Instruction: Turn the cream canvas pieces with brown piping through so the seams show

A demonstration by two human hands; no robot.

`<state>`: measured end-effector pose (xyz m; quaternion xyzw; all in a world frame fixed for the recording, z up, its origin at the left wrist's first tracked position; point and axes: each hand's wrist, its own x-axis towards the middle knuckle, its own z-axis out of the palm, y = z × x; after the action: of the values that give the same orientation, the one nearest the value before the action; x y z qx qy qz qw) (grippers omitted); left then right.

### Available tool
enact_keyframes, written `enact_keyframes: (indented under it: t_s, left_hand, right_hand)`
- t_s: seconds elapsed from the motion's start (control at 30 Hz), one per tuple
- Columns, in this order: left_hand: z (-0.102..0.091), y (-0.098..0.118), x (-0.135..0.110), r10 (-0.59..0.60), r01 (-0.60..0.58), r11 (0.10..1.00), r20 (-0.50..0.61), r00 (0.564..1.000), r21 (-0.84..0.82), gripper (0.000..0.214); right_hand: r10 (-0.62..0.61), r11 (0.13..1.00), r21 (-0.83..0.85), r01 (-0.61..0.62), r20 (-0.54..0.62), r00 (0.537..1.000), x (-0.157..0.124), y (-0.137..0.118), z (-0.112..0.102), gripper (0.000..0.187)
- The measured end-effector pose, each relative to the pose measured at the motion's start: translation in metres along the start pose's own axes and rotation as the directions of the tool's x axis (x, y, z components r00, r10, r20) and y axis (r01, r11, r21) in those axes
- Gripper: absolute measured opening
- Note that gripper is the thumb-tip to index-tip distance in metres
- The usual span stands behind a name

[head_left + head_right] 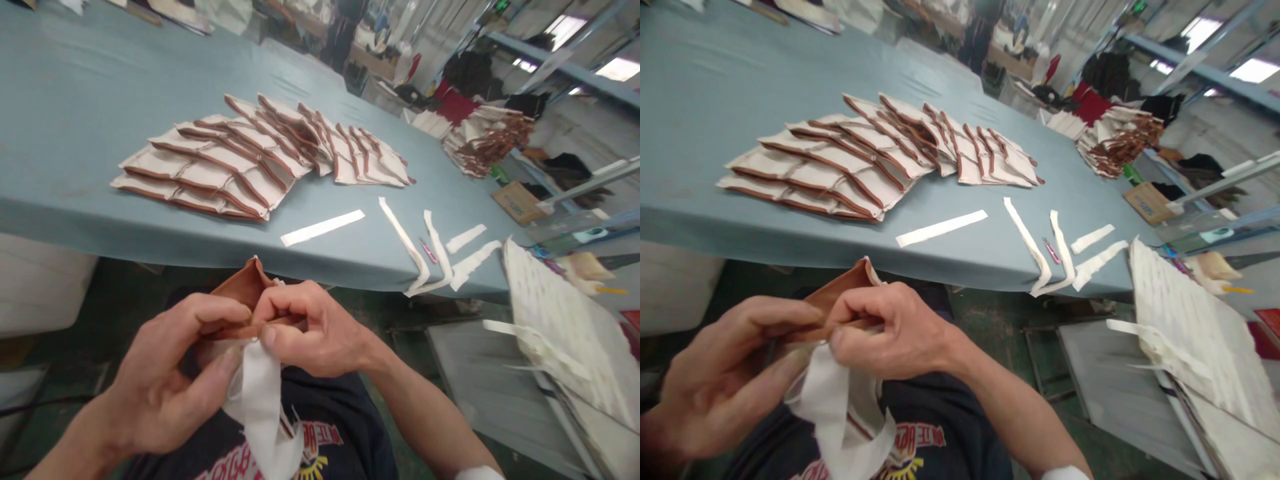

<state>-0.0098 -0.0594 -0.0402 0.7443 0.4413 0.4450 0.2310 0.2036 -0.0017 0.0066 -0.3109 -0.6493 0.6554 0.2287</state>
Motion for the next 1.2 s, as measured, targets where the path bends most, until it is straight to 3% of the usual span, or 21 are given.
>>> enact_keyframes:
  t_s: [0.13,0.23,0.37,0.57,0.7,0.87,1.0,1.1,1.2]
  left_hand:
    - [-0.015,0.002,0.016,-0.051,0.088,0.986,0.241,0.969,-0.142,0.017]
    - [-0.017,-0.012,0.023,0.026,0.035,0.987,0.37,0.929,-0.156,0.026]
    - [-0.006,-0.032,0.021,0.118,-0.05,0.974,0.307,0.944,-0.22,0.042]
    - [0.007,-0.046,0.019,0.019,0.058,0.968,0.305,0.952,-0.242,0.059]
    - [-0.005,-0.031,0.025,0.029,0.046,0.969,0.297,0.954,-0.242,0.061]
    - [-0.016,-0.005,0.042,0.214,-0.167,0.971,0.303,0.929,-0.172,0.045]
    - [-0.018,-0.001,0.05,0.301,-0.301,0.952,0.354,0.885,-0.057,0.041]
    - [-0.017,-0.001,0.05,0.269,-0.286,0.958,0.375,0.887,-0.011,0.045]
    - [-0.014,-0.001,0.047,0.177,-0.174,0.984,0.44,0.88,-0.048,0.048]
  right_hand:
    - [-0.221,0.918,-0.34,0.203,-0.015,0.975,-0.007,-0.009,-0.008,0.008]
    - [-0.31,0.877,-0.394,0.277,-0.022,0.95,-0.01,-0.006,-0.007,0.009]
    - [-0.313,0.913,-0.287,0.288,-0.043,0.949,-0.012,0.006,-0.001,0.008]
    - [-0.39,0.895,-0.243,0.375,-0.015,0.921,-0.009,0.019,-0.002,0.01]
    - [-0.52,0.761,-0.452,0.466,0.004,0.854,-0.01,0.013,-0.009,0.012]
    - [-0.468,0.692,-0.59,0.417,0.074,0.881,-0.013,0.004,-0.015,0.012]
    - [-0.451,0.676,-0.619,0.4,0.082,0.889,-0.016,0.0,-0.016,0.012]
    - [-0.457,0.689,-0.608,0.395,0.058,0.887,-0.019,0.0,-0.014,0.009]
    - [-0.439,0.715,-0.592,0.372,0.033,0.898,-0.022,0.003,-0.013,0.008]
